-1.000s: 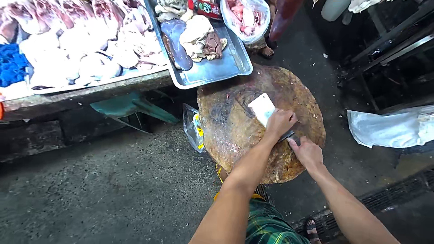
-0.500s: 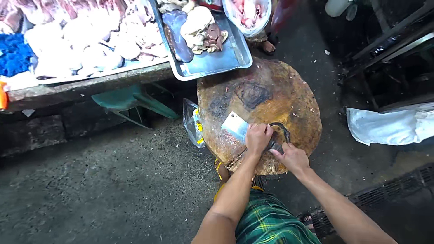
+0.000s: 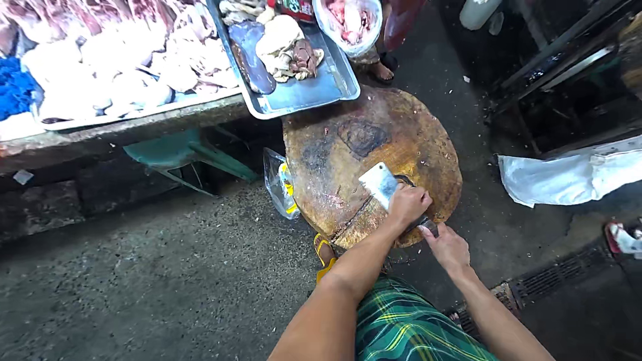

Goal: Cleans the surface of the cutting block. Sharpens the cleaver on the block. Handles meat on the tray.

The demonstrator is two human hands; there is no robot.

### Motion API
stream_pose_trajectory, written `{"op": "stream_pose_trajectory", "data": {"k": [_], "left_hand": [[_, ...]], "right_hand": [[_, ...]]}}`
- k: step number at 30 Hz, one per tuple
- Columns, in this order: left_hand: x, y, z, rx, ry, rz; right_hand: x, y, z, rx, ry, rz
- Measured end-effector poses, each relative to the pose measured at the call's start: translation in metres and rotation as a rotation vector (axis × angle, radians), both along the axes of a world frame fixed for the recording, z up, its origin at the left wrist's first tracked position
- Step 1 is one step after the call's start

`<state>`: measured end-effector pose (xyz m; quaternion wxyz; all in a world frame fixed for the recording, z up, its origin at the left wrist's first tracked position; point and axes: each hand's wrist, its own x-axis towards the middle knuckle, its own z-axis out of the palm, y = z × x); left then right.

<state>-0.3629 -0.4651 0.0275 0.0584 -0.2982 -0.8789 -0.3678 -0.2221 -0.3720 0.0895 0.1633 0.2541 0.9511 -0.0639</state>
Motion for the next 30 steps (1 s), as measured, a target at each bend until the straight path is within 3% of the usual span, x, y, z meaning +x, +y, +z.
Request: {"op": "stream_pose_trajectory", "data": {"k": [3,8,10,15,20,23,26,28,30], "left_hand": [[-0.015,0.019,-0.004,-0.042,-0.04,-0.163],[0.022,-0.082,0.001,-0.02,0.0,0.131],[0.017,-0.07,0.006,-0.021,-0.012,0.137],[-0.021,0.013,-0.007,0.019,-0.002,-0.126],[0.014,-0.075,-0.004,0.009,0.017,0.14],[-0.004,-0.053,-0.004,0.056,0.043,0.157],[-0.052,-0.024,-0.017,0.07,0.031,-0.011],[-0.058,-0.042,-0.017,0.1,0.046,0.053],[-0.036,-0.081,-0.011,0.034,0.049,0.242]], "right_hand": [[-0.005,-0.003,0.002,-0.042,-0.035,-0.11],[0.002,-0.058,0.011,-0.1,-0.061,0.151],[0.002,-0.048,0.006,-0.073,0.005,0.113],[-0.008,-0.011,-0.002,-0.043,-0.008,-0.112],[-0.005,-0.051,0.005,-0.078,-0.004,0.173],[-0.018,-0.038,0.005,-0.025,0.041,0.114],[-0.048,-0.035,0.005,-0.014,0.017,0.023],[-0.063,-0.043,0.004,-0.029,-0.025,0.118],[-0.065,-0.052,0.0,-0.051,-0.025,0.286]]}}
